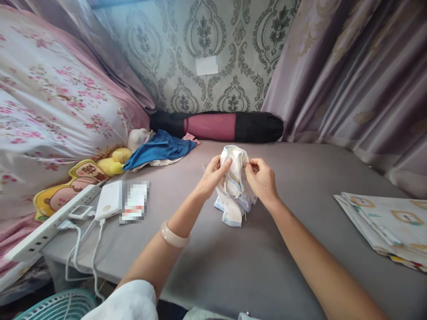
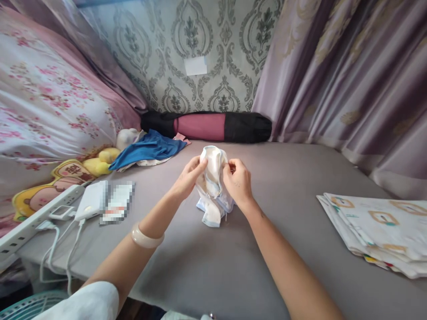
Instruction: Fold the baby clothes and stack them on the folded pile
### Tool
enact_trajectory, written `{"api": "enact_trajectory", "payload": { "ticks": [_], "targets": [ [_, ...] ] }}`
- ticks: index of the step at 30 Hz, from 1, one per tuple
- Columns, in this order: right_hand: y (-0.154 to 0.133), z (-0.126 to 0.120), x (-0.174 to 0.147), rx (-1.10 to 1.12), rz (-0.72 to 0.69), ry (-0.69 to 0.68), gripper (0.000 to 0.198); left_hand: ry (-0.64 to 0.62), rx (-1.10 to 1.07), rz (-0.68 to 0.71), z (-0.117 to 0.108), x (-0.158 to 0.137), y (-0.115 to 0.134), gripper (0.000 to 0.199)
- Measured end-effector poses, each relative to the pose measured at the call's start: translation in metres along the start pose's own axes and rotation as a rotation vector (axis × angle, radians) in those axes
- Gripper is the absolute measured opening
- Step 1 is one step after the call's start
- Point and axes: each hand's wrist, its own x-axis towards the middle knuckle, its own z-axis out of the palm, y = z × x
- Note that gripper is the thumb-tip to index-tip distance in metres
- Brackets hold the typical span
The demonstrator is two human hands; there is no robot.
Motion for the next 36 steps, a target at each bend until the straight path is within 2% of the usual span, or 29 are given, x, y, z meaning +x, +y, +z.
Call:
{"api": "enact_trajectory", "payload": {
  "ticks": [4,7,11,14,18,21,24,28,31,33,36],
  "targets": [
    [0.0,0.001,0.004,0.014,0.03,0.054,0.013,0.15,0.128,0.172,-0.012,-0.013,-0.013,0.065],
    [0.0,-0.001,0.006,0.04,0.015,0.056,0.013,0.175,0.175,0.223,-0.021,-0.016,-0.024,0.048],
    [0.002,-0.006,0.008,0.056,-0.019,0.025,0.019,0.227,0.326,0.188,-0.028,-0.014,-0.032,0.02],
    [0.005,-0.015,0.01,0.049,-0.04,-0.011,0.024,0.321,0.412,0.199,-0.031,-0.012,-0.03,0.015],
    [0.008,-0.037,0.014,0.048,-0.053,-0.041,0.026,0.382,0.359,0.222,-0.033,-0.012,-0.019,0.011],
    [0.006,-0.06,0.019,0.041,-0.07,-0.1,0.026,0.359,0.331,0.234,-0.037,-0.012,-0.004,0.012],
    [-0.002,-0.087,0.026,-0.007,-0.115,-0.19,0.029,0.235,0.407,0.31,-0.043,-0.01,0.018,0.018],
    [-0.023,-0.122,0.037,-0.081,-0.184,-0.276,0.034,0.052,0.644,0.434,-0.049,-0.008,0.063,0.025],
    [-0.048,-0.145,0.045,-0.124,-0.211,-0.347,0.038,-0.038,0.801,0.492,-0.047,-0.01,0.102,0.025],
    [-0.065,-0.157,0.05,-0.17,-0.256,-0.368,0.037,-0.018,0.857,0.575,-0.043,-0.012,0.125,0.023],
    [-0.079,-0.164,0.056,-0.235,-0.369,-0.224,0.034,0.126,0.86,0.731,-0.036,-0.01,0.145,0.019]
  ]
}}
